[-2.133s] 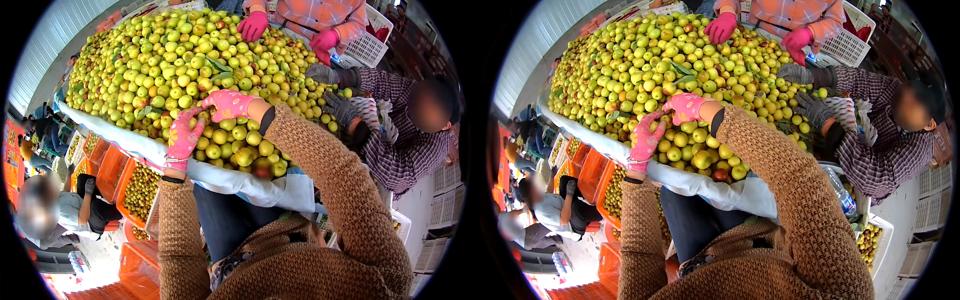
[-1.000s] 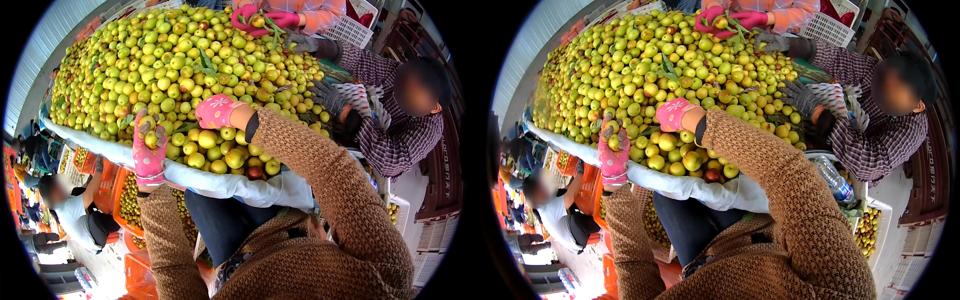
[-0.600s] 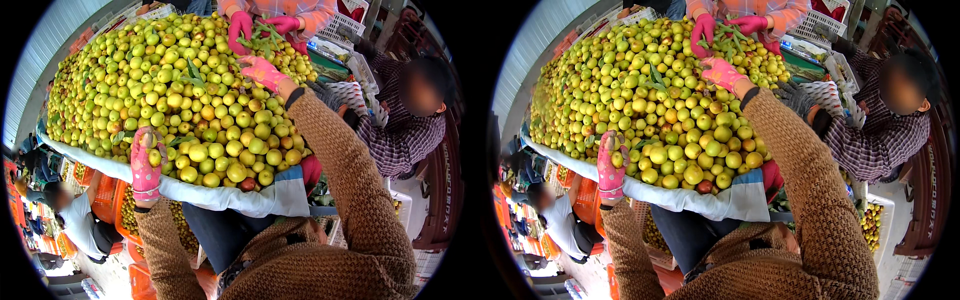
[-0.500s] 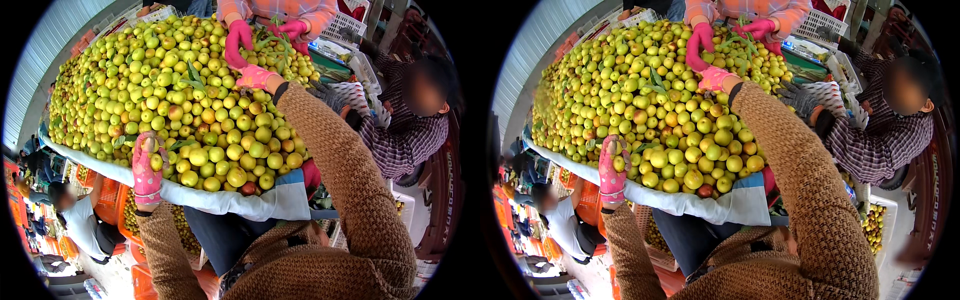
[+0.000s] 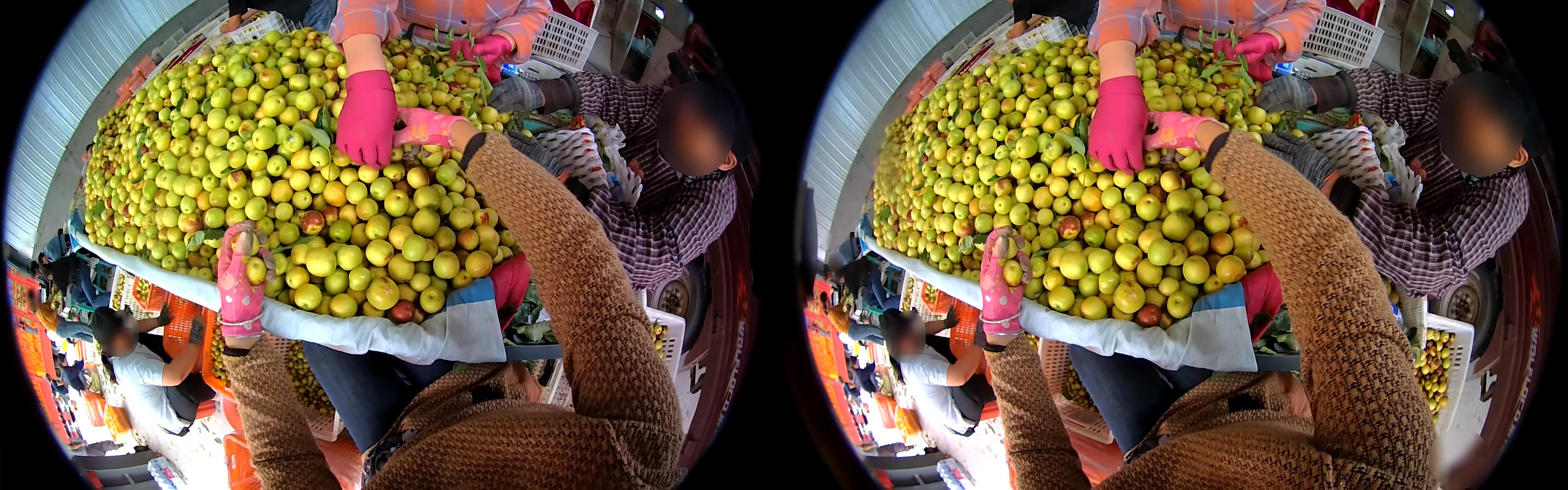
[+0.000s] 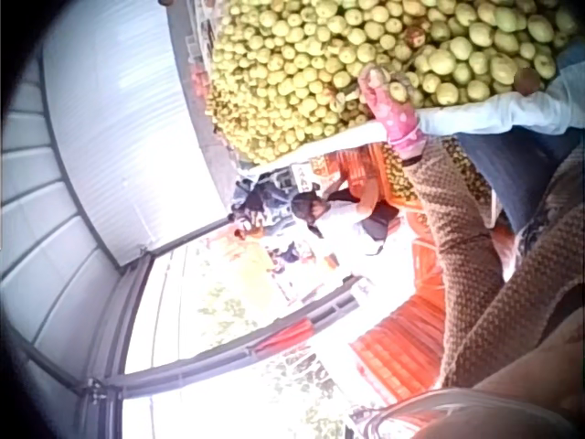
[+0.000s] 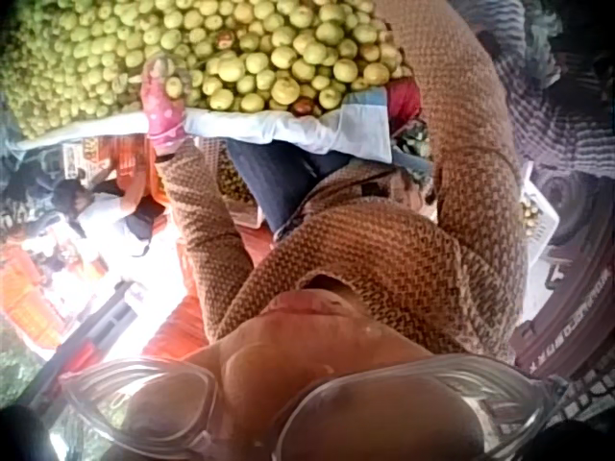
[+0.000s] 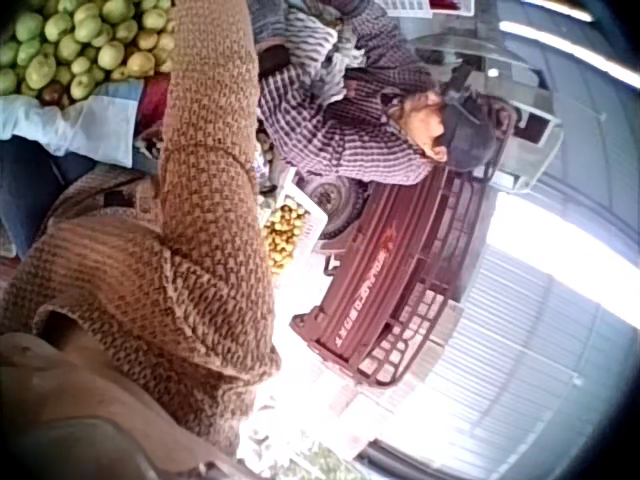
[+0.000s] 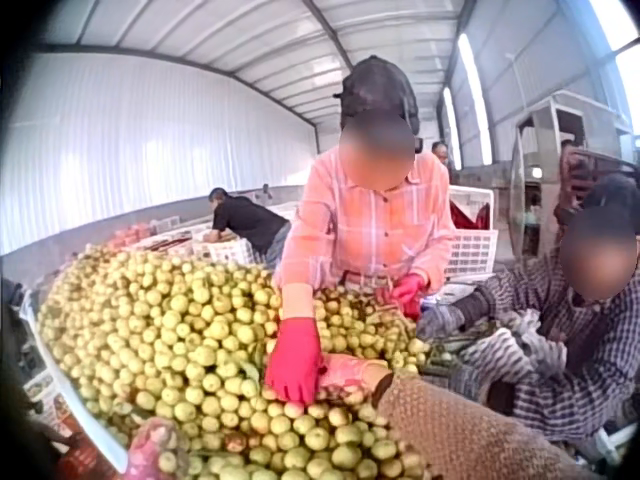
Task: The person sorts green apples on a large table, picking them up and placing them into a white crate. They wear pink gloves and work alongside other people in a busy market setting.
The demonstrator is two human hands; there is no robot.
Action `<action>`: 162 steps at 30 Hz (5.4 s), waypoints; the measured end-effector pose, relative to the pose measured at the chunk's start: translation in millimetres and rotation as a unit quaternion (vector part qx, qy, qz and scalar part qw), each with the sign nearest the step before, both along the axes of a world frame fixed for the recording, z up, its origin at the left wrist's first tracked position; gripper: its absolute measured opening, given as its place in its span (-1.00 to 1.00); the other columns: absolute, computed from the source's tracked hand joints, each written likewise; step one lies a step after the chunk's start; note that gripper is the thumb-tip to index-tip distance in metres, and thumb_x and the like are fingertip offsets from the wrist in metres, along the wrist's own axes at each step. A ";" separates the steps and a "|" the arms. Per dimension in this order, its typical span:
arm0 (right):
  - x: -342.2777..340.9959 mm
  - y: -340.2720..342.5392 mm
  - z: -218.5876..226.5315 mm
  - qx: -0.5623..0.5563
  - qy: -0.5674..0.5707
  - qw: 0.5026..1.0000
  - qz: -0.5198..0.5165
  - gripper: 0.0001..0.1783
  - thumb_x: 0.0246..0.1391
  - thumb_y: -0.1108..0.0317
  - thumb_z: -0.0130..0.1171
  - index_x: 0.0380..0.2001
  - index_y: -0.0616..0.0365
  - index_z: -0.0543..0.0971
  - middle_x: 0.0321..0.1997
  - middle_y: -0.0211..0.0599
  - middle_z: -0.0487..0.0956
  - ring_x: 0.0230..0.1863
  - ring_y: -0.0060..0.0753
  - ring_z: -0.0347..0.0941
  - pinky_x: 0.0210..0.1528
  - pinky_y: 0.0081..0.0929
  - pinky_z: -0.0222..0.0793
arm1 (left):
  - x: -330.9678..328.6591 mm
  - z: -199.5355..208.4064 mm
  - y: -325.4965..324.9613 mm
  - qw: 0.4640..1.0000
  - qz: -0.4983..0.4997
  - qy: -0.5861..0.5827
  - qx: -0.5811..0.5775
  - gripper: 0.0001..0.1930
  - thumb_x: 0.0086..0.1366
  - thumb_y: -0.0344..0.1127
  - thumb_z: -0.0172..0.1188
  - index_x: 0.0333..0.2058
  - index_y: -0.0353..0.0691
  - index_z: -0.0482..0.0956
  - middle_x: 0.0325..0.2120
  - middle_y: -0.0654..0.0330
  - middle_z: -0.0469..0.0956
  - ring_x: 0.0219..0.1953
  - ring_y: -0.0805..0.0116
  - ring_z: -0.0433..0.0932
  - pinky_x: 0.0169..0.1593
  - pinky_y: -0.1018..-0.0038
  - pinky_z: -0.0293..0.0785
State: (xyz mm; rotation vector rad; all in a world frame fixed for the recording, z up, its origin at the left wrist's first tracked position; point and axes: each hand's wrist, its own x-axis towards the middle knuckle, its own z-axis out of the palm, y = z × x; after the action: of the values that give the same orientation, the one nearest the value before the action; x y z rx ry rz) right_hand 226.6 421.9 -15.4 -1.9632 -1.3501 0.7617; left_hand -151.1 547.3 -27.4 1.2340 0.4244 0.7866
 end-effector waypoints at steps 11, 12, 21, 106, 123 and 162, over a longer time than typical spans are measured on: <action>-48.7 -67.2 21.9 -0.066 0.099 0.993 -0.009 -0.31 0.02 0.13 0.20 0.21 0.09 0.29 -0.14 -0.31 0.52 -0.32 -0.54 0.44 -0.31 -0.54 0.40 | -1.2 0.0 -3.1 1.000 -0.006 -0.003 0.017 -0.71 0.38 -0.21 -0.02 -0.01 -0.23 0.38 -0.31 0.19 0.45 -0.59 0.53 0.41 -0.60 0.64 0.29; -41.8 -66.5 3.7 -0.026 0.105 0.994 -0.026 -0.37 -0.05 0.18 0.24 0.12 0.10 0.37 -0.32 -0.36 0.53 -0.48 -0.53 0.42 -0.55 -0.56 0.38 | 1.2 -0.4 -3.9 1.000 -0.007 -0.004 0.015 -0.71 0.38 -0.21 -0.02 -0.01 -0.23 0.38 -0.31 0.19 0.45 -0.59 0.53 0.41 -0.60 0.64 0.29; -41.8 -50.9 -9.2 -0.036 0.059 0.997 0.041 -0.51 -0.02 0.21 0.23 0.00 0.12 0.43 -0.15 -0.36 0.51 -0.21 -0.52 0.41 -0.19 -0.53 0.38 | -1.3 -1.2 -1.5 1.000 -0.019 -0.009 0.016 -0.70 0.35 -0.19 0.06 -0.03 -0.20 0.40 -0.35 0.20 0.45 -0.56 0.50 0.44 -0.59 0.61 0.30; -207.3 -427.9 -41.6 0.176 0.372 0.879 -0.240 -0.75 0.19 0.31 0.05 -0.14 0.22 0.50 -0.22 -0.44 0.54 -0.23 -0.62 0.44 -0.24 -0.57 0.39 | 83.1 47.4 -407.7 0.928 -0.370 -0.051 0.012 -0.57 0.31 -0.15 0.05 0.07 -0.26 0.35 -0.17 0.11 0.46 -0.20 0.34 0.42 -0.20 0.52 0.32; -174.9 -261.3 0.4 0.122 -0.011 0.992 0.038 -0.74 0.14 0.36 0.06 -0.14 0.23 0.53 -0.31 -0.31 0.58 -0.35 -0.49 0.48 -0.24 -0.53 0.40 | -22.7 14.7 -110.5 0.818 -0.081 0.136 0.554 -0.72 0.25 -0.33 0.12 -0.08 -0.27 0.52 -0.15 0.01 0.55 -0.03 0.14 0.50 0.04 0.34 0.40; -35.5 -60.9 -82.8 0.243 -0.080 0.905 -0.340 -0.52 0.13 0.39 0.07 0.10 0.36 0.36 -0.02 -0.01 0.52 -0.08 -0.18 0.49 -0.06 -0.43 0.37 | -28.9 -11.4 -47.1 0.702 0.119 0.286 0.641 -0.72 0.09 -0.38 0.11 -0.17 -0.17 0.58 0.00 0.07 0.47 -0.11 0.02 0.53 -0.04 0.21 0.46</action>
State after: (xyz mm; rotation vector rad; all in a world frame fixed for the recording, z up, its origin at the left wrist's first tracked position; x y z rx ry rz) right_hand 191.2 361.0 -98.2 -1.9042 -0.7325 -0.0696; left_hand -180.0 500.1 -38.8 2.8461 0.5464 0.9102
